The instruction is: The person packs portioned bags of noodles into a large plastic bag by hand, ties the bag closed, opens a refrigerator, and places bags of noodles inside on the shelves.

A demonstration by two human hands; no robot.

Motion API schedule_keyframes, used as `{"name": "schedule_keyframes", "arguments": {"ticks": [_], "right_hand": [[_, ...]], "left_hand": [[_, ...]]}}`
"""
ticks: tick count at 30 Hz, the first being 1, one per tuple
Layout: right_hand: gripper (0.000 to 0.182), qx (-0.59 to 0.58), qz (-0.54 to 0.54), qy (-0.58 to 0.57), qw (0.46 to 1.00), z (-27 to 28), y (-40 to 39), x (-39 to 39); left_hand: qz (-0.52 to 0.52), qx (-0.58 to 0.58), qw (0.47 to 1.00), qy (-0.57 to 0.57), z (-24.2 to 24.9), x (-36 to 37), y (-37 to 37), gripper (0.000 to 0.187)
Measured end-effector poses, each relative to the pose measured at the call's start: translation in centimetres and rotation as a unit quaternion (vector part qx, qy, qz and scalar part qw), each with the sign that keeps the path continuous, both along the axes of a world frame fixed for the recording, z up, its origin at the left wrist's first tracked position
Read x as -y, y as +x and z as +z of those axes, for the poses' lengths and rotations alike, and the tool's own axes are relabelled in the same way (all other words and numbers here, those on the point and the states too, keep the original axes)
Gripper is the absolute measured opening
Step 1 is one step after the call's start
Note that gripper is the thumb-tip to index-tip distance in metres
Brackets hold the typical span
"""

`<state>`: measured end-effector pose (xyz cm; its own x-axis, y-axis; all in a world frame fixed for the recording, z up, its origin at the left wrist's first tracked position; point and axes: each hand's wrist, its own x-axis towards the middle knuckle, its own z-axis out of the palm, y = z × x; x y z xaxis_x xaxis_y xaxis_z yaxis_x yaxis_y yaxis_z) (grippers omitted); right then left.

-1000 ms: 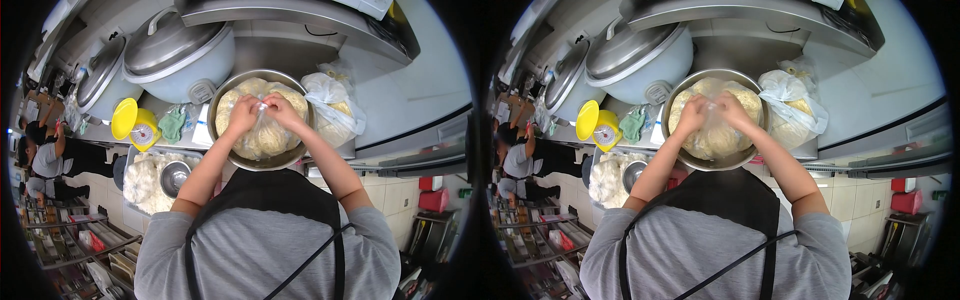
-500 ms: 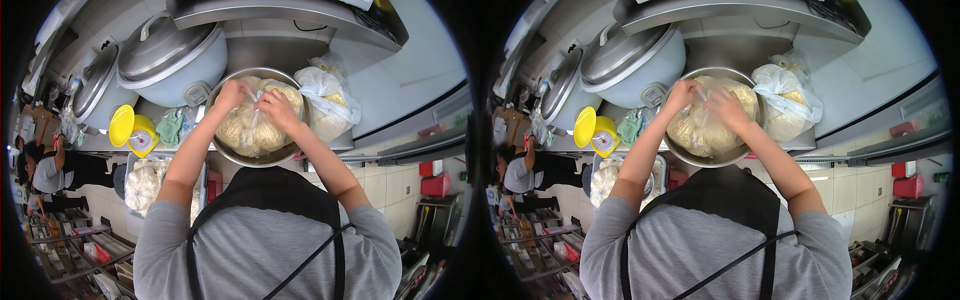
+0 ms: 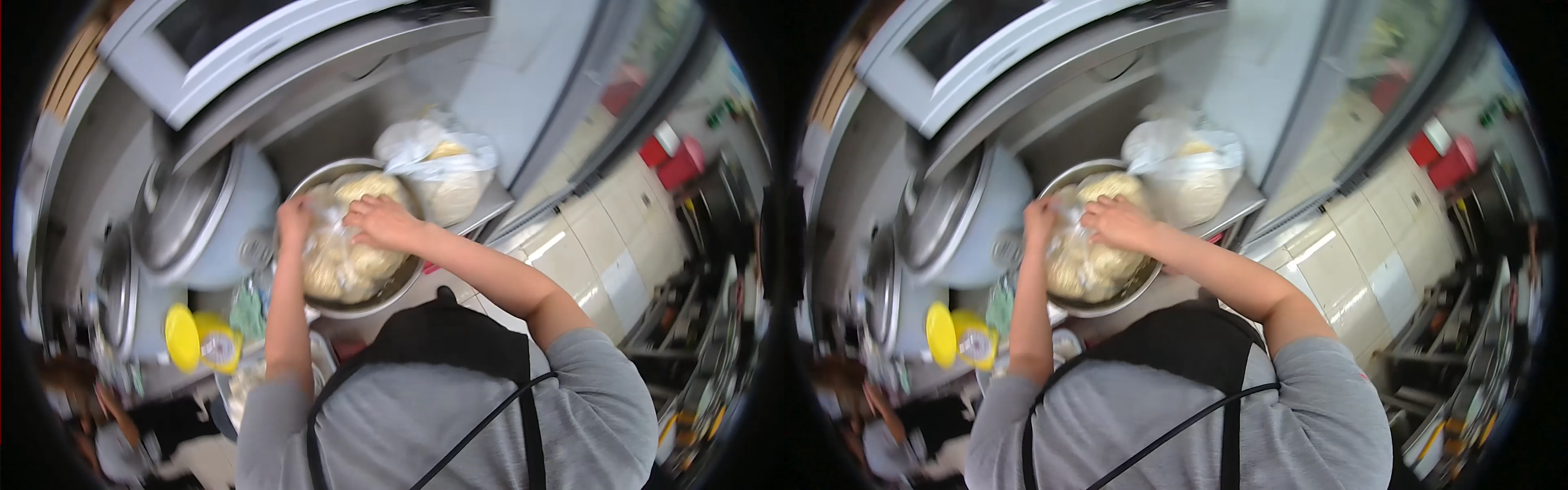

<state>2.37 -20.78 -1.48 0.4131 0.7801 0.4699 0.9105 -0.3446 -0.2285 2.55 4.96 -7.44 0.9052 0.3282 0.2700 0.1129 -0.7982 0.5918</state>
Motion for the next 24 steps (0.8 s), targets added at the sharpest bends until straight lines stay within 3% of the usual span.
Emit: {"name": "schedule_keyframes", "arguments": {"ticks": [3,5,6,7,8,10,13,15,19,24], "right_hand": [[0.038,-0.006,-0.071,0.019,0.997,7.9,0.3,6.7],[0.031,0.159,-0.145,0.063,0.974,12.8,2.5,13.2],[0.027,0.239,-0.230,0.008,0.943,16.1,2.7,16.4],[0.028,0.216,-0.360,-0.098,0.902,19.9,2.3,18.6],[0.042,0.351,-0.398,-0.143,0.835,21.5,3.3,21.5],[0.012,0.427,-0.409,-0.137,0.795,25.3,4.4,25.1],[0.011,0.437,-0.341,-0.222,0.802,26.5,6.3,28.3],[0.011,0.410,-0.330,-0.222,0.820,26.7,7.2,28.7],[0.011,0.388,-0.278,-0.215,0.852,27.0,7.1,29.7],[0.016,0.459,-0.278,-0.193,0.821,25.7,7.8,30.5]], "left_hand": [[-0.130,-0.075,0.983,-0.106,1.8,-2.5,-1.6,0.035],[-0.107,-0.018,0.989,-0.098,4.7,-1.1,-3.7,0.045],[-0.081,-0.022,0.990,-0.109,6.2,-0.5,-4.6,0.045],[-0.052,-0.027,0.991,-0.119,7.6,0.0,-5.5,0.045],[-0.041,-0.006,0.992,-0.120,8.7,0.3,-6.3,0.042],[-0.035,0.013,0.992,-0.118,10.7,0.5,-7.3,0.039],[-0.043,0.082,0.991,-0.095,13.9,2.0,-7.9,0.032],[-0.078,0.151,0.974,-0.150,17.0,5.3,-8.1,0.027],[-0.174,0.193,0.957,-0.126,22.3,14.9,-6.9,0.022],[-0.229,0.182,0.953,-0.080,24.8,23.7,-5.3,0.018]]}}
